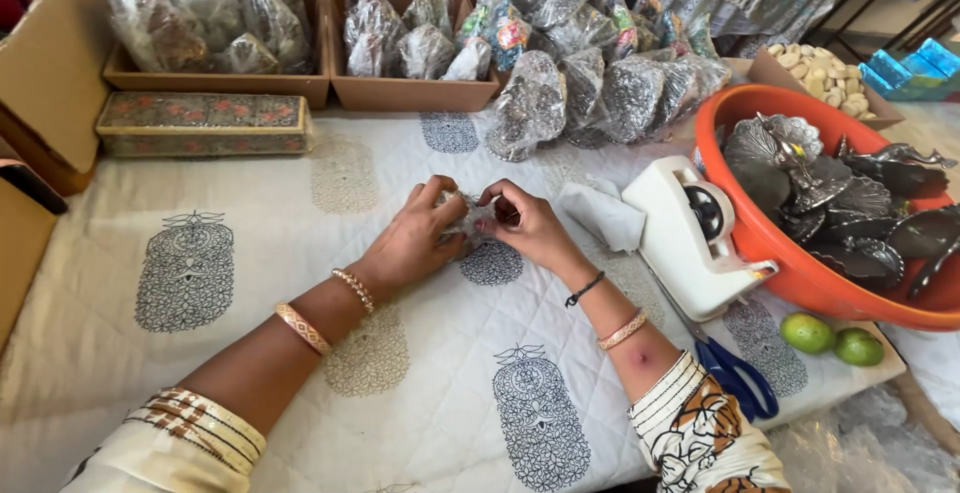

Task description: The recorder is wrapping silver-colored metal items in plastic wrap and bubble wrap at a packing station.

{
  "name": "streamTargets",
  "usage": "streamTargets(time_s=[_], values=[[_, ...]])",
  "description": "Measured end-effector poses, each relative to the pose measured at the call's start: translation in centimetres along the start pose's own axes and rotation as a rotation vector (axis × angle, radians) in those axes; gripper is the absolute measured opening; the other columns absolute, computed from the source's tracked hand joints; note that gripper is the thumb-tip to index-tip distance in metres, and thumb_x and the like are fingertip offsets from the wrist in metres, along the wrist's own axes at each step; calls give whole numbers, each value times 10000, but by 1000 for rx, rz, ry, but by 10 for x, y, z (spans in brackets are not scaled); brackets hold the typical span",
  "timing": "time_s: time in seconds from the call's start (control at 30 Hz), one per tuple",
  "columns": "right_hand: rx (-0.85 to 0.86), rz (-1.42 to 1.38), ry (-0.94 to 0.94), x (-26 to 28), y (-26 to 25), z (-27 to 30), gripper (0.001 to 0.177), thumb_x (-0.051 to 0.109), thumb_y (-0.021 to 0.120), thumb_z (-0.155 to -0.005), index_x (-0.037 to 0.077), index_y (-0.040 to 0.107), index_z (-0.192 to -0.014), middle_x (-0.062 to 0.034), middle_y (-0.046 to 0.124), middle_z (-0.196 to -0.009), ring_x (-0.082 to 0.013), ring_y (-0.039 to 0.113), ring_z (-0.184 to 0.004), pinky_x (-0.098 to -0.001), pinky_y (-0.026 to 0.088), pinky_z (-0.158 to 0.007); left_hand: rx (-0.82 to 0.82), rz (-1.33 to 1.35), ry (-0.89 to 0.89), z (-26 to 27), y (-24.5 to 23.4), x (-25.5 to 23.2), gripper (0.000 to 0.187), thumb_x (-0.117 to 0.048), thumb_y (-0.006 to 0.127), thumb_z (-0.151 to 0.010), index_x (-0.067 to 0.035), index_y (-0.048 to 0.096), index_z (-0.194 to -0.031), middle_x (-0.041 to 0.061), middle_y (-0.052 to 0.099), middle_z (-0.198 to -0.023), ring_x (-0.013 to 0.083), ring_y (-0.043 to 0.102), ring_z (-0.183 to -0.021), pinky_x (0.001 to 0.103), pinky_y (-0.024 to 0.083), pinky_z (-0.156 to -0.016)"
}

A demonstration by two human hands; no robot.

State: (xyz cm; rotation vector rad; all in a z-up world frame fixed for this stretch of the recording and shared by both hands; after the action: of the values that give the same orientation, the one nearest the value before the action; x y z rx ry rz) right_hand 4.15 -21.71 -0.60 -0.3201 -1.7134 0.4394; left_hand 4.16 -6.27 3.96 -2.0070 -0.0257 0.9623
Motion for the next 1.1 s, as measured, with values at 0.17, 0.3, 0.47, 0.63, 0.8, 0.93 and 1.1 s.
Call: streamTargets(time_s=[0.17, 0.3, 0.47, 0.63, 0.8, 0.93, 1.1], values=[[-107, 169, -127, 9, -2, 0, 259, 87, 768, -884, 61, 599, -1080, 39, 668, -803, -21, 601, -717, -239, 508, -632, -53, -57, 82, -3, 2, -1, 345, -113, 768, -834, -47, 578, -1114, 156, 454, -1338, 317, 517, -1232, 376, 523, -1040], [-145, 186, -121, 9, -2, 0, 254, 69, 765, -895, 60, 588, -1076, 15, 624, -761, -38, 551, -681, -253, 485, -608, -61, -30, 79, -2, 1, 0, 324, -120, 750, -850, -48, 571, -1111, 151, 464, -1342, 303, 531, -1237, 366, 539, -1032], [-175, 254, -65, 8, -1, 1, 281, 71, 757, -890, 69, 546, -1076, -17, 564, -680, -89, 520, -618, -297, 457, -575, -67, -71, 91, 0, -4, -7, 330, -102, 757, -836, -37, 579, -1105, 155, 482, -1333, 311, 555, -1215, 368, 553, -1014], [-145, 293, -112, 10, -5, 3, 341, 100, 726, -916, 83, 499, -1170, -42, 566, -754, -144, 553, -678, -331, 483, -622, -25, -47, 62, -2, -3, -11, 329, -113, 775, -819, -39, 610, -1094, 145, 488, -1357, 295, 565, -1220, 356, 558, -1009], [-183, 591, -385, 59, -18, 26, 469, 182, 744, -911, 88, 470, -1279, -167, 597, -1162, -291, 614, -1034, -425, 513, -869, -40, -65, 64, -1, -1, -8, 325, -143, 783, -830, -26, 628, -1090, 153, 481, -1376, 303, 572, -1230, 347, 570, -984], [-316, 815, -300, 98, -64, 62, 372, 292, 709, -979, 91, 555, -1252, -136, 584, -1246, -312, 593, -1157, -432, 505, -1001, -56, -52, 62, 0, -8, -15, 259, -93, 719, -879, -14, 622, -1105, 138, 488, -1372, 287, 594, -1213, 309, 554, -993], [-628, 1003, -261, 145, -137, 153, 232, 281, 699, -921, 89, 685, -1052, -127, 675, -1089, -331, 635, -1049, -412, 509, -878, -23, -2, 8, 1, -5, -10, 246, -101, 703, -886, -27, 623, -1107, 108, 487, -1352, 248, 583, -1206, 297, 510, -1000]])
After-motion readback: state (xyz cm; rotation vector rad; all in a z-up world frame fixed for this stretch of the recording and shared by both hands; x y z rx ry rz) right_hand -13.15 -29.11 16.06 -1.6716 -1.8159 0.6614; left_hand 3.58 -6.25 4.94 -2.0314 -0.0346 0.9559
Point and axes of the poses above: each hand's wrist, its own z-axis away from the middle knuckle, its own y-axis out of the palm, x = y × z, the point moved 9 cm from there along -z, towards the middle knuckle
